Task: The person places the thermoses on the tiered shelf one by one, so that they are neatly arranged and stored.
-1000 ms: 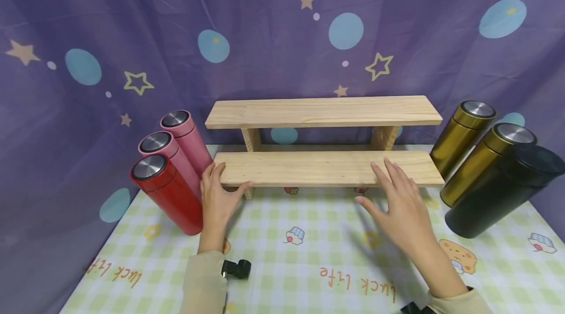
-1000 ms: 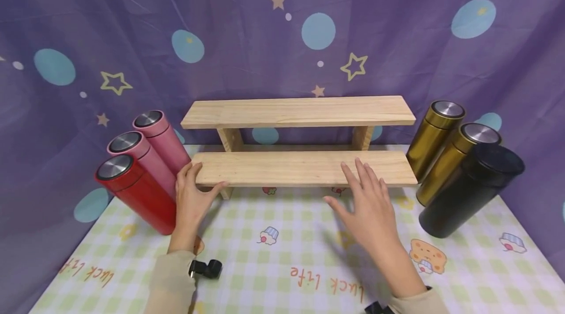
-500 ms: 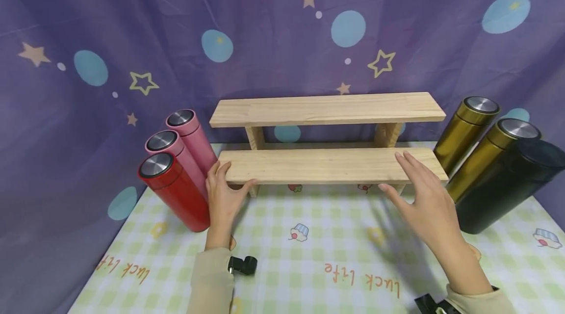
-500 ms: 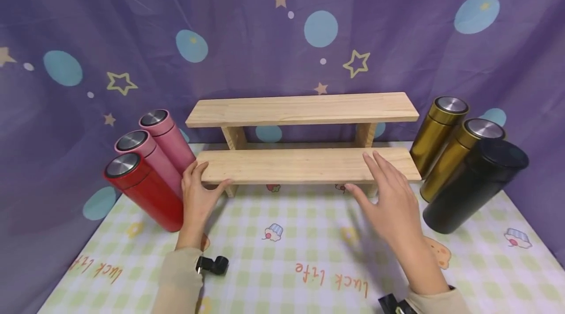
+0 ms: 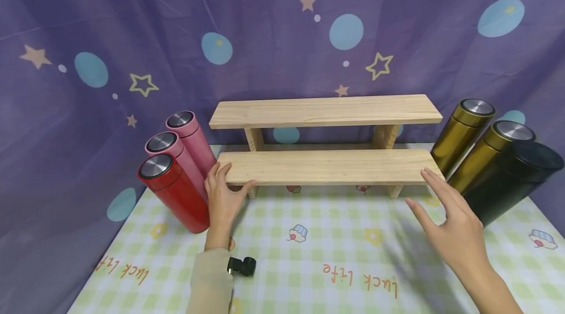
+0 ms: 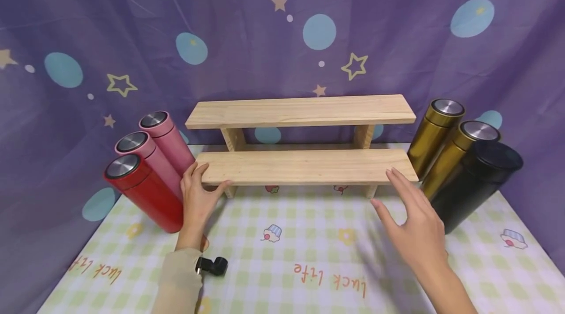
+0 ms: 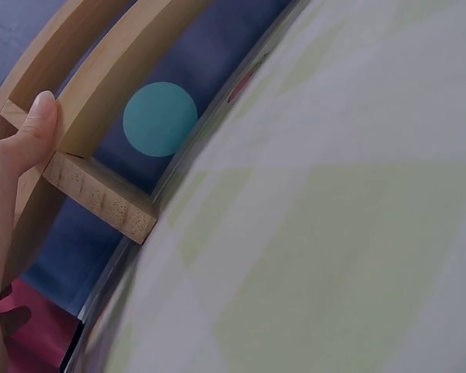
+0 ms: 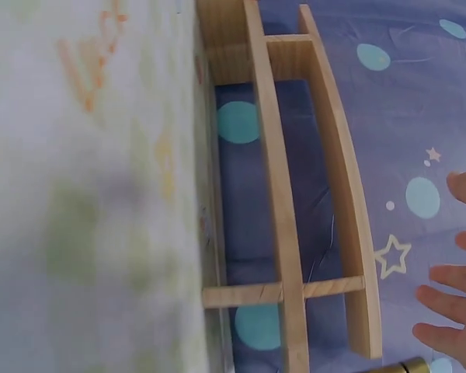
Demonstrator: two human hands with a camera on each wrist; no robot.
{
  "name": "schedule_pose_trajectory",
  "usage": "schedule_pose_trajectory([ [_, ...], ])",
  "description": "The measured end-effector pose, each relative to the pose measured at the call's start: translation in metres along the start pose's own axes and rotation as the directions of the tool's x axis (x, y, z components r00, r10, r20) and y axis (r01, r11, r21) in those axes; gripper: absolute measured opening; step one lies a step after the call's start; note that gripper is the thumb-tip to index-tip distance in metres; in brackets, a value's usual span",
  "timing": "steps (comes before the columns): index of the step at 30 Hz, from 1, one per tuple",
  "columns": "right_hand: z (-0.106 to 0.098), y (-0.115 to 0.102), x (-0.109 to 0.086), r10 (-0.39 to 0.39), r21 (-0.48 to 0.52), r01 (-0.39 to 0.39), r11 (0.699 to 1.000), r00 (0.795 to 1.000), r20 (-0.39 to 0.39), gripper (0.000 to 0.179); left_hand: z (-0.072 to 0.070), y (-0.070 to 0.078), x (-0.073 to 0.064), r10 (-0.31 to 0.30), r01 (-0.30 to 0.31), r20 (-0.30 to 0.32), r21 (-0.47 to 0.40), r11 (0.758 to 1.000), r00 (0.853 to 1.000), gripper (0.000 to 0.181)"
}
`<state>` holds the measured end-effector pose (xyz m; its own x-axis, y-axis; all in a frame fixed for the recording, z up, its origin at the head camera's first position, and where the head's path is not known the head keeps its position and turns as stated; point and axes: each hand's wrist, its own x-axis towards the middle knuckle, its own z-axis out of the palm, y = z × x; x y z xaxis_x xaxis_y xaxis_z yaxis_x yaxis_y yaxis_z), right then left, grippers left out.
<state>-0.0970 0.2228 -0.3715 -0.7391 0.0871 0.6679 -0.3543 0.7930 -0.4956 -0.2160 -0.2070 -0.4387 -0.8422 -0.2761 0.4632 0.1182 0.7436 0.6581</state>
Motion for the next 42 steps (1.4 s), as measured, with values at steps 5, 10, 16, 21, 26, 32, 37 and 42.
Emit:
schedule_pose_trajectory([
  [5,-0.013,0.012,-0.012,-0.034,0.079,0.038,0.996,0.997,-0.062,0.063,-0.002,-0.001,0.001,0.003,-0.003,0.021,0.010,1.000,1.000,0.084],
  [10,-0.029,0.022,-0.021,-0.032,0.116,0.045,0.992,0.994,-0.109,0.055,-0.002,-0.001,0.001,-0.006,0.005,0.044,0.025,1.000,0.999,0.084],
  [16,-0.045,0.034,-0.030,0.023,0.121,-0.005,0.993,0.990,-0.143,0.052,-0.002,0.001,0.001,-0.017,0.015,0.054,0.033,0.999,0.998,0.083],
  [21,-0.051,0.046,-0.037,0.060,0.120,-0.039,0.992,0.983,-0.173,0.050,-0.001,0.001,0.000,-0.016,0.014,0.055,0.028,1.000,0.998,0.084],
  [26,-0.054,0.060,-0.041,0.078,0.158,-0.045,0.986,0.975,-0.210,0.047,-0.001,0.001,0.000,-0.010,0.009,0.033,0.024,1.000,0.999,0.082],
  [32,-0.060,0.071,-0.049,0.172,0.152,-0.134,0.979,0.948,-0.267,0.044,-0.001,0.000,0.000,-0.009,0.008,0.022,0.032,0.999,1.000,0.081],
  [37,-0.064,0.079,-0.049,0.262,0.107,-0.242,0.965,0.929,-0.260,0.047,-0.002,0.001,0.000,-0.022,0.021,0.032,0.034,0.999,0.999,0.081],
  [42,-0.064,0.088,-0.046,0.353,0.122,-0.333,0.935,0.905,-0.238,0.051,-0.001,0.002,0.000,-0.026,0.025,0.035,0.037,0.999,0.999,0.080],
])
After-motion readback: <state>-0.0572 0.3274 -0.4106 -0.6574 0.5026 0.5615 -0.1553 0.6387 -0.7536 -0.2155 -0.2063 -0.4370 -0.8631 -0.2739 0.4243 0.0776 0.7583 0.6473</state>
